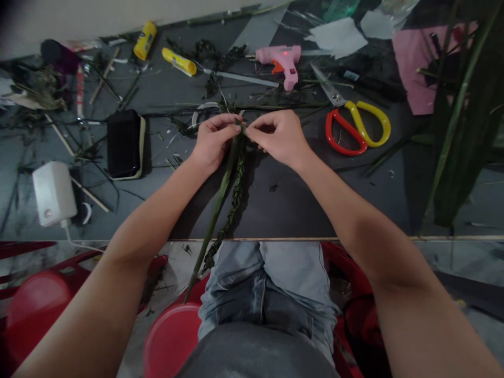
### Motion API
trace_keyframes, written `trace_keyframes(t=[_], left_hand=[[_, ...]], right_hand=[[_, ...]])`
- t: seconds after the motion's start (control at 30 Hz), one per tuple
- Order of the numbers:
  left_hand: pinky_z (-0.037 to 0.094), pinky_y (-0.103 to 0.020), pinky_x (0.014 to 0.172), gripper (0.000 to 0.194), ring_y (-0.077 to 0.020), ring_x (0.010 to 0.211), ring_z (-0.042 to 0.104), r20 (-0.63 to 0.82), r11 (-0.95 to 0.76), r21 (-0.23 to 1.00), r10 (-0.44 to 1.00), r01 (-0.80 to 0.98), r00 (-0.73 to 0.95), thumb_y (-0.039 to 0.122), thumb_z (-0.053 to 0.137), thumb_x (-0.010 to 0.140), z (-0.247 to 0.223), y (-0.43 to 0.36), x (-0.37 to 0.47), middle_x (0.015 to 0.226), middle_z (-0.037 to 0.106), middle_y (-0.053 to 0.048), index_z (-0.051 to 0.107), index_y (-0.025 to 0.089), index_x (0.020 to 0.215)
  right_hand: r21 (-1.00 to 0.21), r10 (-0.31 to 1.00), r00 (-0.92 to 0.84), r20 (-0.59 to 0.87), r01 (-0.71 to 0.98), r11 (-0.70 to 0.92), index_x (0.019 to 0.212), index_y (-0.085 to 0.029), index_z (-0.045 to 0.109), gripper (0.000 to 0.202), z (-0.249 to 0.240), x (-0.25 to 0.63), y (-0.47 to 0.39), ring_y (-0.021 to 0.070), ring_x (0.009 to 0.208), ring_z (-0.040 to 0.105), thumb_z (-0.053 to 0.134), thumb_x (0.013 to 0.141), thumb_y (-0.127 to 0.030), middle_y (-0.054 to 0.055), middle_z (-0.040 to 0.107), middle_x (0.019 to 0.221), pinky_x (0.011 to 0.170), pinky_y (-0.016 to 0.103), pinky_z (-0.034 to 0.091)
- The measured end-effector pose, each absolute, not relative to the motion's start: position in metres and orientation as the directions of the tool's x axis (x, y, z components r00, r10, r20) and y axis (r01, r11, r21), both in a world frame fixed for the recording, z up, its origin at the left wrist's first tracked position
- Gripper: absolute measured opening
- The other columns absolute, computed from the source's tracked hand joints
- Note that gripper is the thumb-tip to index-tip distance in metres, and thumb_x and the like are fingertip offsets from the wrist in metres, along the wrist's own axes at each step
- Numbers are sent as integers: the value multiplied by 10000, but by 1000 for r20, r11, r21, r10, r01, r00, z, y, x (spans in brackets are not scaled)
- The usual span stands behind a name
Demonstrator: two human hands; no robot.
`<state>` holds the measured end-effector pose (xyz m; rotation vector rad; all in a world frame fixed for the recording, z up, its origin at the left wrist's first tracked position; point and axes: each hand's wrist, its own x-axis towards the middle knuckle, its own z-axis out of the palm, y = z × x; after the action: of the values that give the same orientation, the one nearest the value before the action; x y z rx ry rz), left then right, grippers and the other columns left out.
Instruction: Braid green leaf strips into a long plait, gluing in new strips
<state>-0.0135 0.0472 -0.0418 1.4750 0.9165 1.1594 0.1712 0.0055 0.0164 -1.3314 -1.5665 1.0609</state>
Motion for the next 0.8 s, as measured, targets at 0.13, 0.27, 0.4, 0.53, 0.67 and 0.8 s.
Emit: trace_keyframes(t=[0.13, 0.27, 0.4, 0.53, 0.67, 0.8], left_hand=[[640, -336, 874, 189, -188, 987, 765, 216, -231, 972, 949, 39, 230, 294, 774, 831, -45, 48, -13, 953, 791, -3, 727, 228, 1002], [631, -343, 914, 188, -183, 1037, 752, 271, -316, 936, 928, 156, 255, 297, 667, 909, -51, 50, -13, 1032, 795, -28, 713, 221, 1075], [643, -358, 908, 248, -191, 1054, 756, 303, -370, 910, 902, 186, 309, 371, 581, 974, -48, 47, -15, 1095, 793, -29, 695, 243, 1154], [663, -407, 900, 321, -219, 1034, 772, 284, -361, 920, 882, 152, 375, 451, 545, 993, -33, 40, -19, 1090, 796, -18, 703, 264, 1201], [665, -441, 903, 466, -244, 1073, 766, 237, -305, 944, 891, 123, 388, 567, 423, 1020, -23, 37, -20, 1067, 797, -15, 717, 251, 1195], [646, -433, 951, 461, -241, 1085, 761, 260, -316, 946, 874, 75, 411, 647, 588, 923, -26, 38, -18, 1116, 791, -19, 714, 278, 1170]], right_hand=[[-923, 991, -112, 71, 369, 107, 818, -203, 763, 182, 13, 171, 6, 153, 595, 623, 781, 826, -384, 31, 687, 685, 570, 289, 536], [-893, 990, -141, 21, 442, 82, 891, -220, 776, 218, 14, 174, 5, 197, 698, 682, 751, 848, -432, 52, 724, 766, 625, 315, 562], [-891, 991, -136, 12, 449, 72, 901, -219, 778, 229, 19, 174, 4, 209, 713, 690, 748, 855, -441, 61, 736, 786, 632, 330, 568], [-910, 990, -136, -20, 412, 39, 846, -216, 774, 199, 28, 174, 1, 189, 660, 663, 773, 845, -415, 59, 738, 766, 606, 329, 572], [-923, 991, -132, -34, 384, 20, 832, -216, 771, 166, 31, 174, 1, 184, 650, 660, 789, 837, -381, 53, 731, 751, 589, 326, 569], [-930, 989, -144, -38, 367, 18, 823, -202, 768, 169, 29, 175, 3, 160, 611, 638, 797, 836, -369, 47, 717, 716, 554, 296, 548]])
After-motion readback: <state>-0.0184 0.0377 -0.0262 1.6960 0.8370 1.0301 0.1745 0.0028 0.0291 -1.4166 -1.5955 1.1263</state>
